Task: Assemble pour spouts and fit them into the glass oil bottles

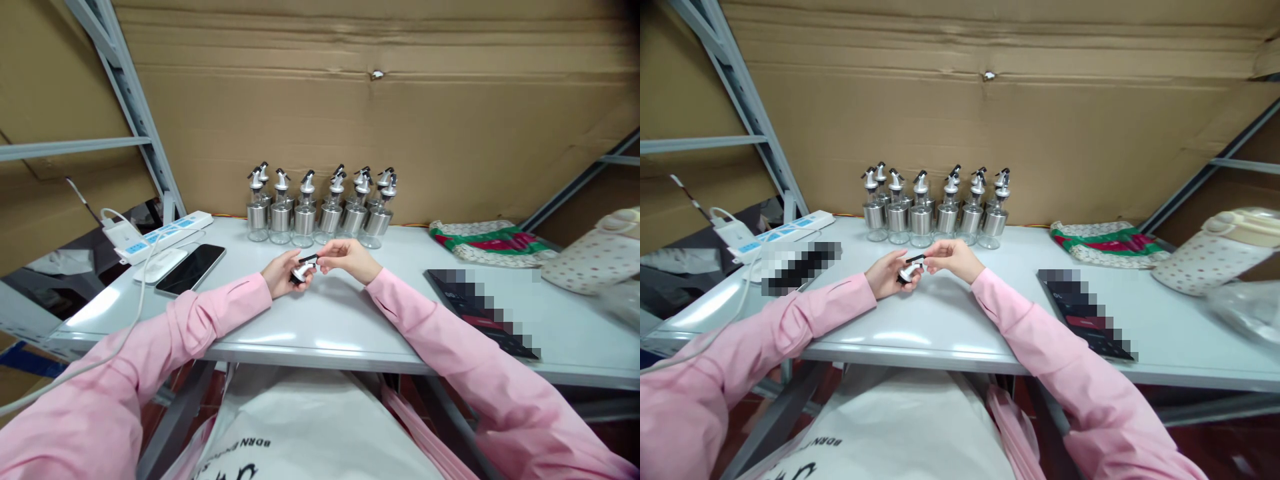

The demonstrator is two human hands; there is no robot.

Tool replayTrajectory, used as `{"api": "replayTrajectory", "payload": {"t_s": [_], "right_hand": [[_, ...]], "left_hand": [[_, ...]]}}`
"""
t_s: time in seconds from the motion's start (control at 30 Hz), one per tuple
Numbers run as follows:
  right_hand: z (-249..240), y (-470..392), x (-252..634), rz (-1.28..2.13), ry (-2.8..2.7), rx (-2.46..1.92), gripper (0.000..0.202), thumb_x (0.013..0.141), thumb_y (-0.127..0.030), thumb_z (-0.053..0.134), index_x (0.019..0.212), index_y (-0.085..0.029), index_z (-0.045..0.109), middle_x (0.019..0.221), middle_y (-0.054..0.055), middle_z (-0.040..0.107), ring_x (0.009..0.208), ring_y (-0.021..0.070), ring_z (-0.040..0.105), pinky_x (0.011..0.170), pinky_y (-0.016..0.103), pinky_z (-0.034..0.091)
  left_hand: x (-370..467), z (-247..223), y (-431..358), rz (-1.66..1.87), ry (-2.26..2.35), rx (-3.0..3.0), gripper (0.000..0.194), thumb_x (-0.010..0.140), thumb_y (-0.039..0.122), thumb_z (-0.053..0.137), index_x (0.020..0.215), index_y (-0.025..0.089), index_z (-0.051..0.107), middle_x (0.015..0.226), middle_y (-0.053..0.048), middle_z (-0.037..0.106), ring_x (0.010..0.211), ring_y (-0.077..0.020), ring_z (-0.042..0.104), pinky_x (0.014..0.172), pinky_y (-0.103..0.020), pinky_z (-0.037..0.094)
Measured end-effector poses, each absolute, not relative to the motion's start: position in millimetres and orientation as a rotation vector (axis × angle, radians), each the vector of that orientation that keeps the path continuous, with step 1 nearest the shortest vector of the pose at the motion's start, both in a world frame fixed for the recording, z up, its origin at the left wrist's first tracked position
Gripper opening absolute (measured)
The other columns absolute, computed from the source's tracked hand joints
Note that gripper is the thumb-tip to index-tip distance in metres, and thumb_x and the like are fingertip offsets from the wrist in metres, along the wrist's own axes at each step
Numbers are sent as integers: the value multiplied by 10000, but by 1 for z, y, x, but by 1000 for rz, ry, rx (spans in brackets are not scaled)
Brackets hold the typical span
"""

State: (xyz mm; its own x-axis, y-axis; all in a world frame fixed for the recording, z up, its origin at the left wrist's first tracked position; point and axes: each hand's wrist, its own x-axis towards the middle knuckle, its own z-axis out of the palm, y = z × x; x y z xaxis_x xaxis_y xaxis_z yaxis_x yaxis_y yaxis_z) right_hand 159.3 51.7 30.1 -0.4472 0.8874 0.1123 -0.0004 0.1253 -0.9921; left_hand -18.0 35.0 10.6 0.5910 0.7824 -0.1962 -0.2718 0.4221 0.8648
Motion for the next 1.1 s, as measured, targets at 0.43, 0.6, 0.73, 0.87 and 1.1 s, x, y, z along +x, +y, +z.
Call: {"api": "replayTrajectory", "payload": {"t_s": [0.43,0.6,0.73,0.87,1.1], "right_hand": [[28,50,155,1462,-1683,-937,370,451,-357,802,646,-114,604,480,-15,627,432,81,572,479,213,475],[28,51,155,1469,-1714,-923,349,451,-320,805,629,-125,578,464,-33,611,419,74,565,462,198,467],[27,51,155,1479,-1760,-902,304,474,-267,790,617,-130,560,471,-33,611,419,76,564,465,197,464],[27,50,154,1479,-1791,-869,250,523,-234,753,618,-133,545,474,-28,615,426,78,568,475,199,469],[28,47,153,1510,-1805,-803,211,542,-172,719,637,-140,533,512,-35,622,443,81,578,485,202,471]], "left_hand": [[-16,2,41,707,711,921,412,900,395,344,687,93,527,521,-41,523,408,-90,463,380,-181,305],[-15,1,40,715,714,930,366,891,365,379,690,95,524,519,-36,516,401,-88,461,366,-179,301],[-14,3,39,713,725,936,315,873,333,426,680,100,513,539,-22,499,408,-82,464,348,-170,293],[-15,4,39,703,687,969,262,854,296,450,684,104,502,551,-10,479,420,-80,464,342,-165,303],[-15,4,38,688,608,1022,218,806,308,536,709,118,494,547,24,443,436,-74,463,344,-154,309]]}}
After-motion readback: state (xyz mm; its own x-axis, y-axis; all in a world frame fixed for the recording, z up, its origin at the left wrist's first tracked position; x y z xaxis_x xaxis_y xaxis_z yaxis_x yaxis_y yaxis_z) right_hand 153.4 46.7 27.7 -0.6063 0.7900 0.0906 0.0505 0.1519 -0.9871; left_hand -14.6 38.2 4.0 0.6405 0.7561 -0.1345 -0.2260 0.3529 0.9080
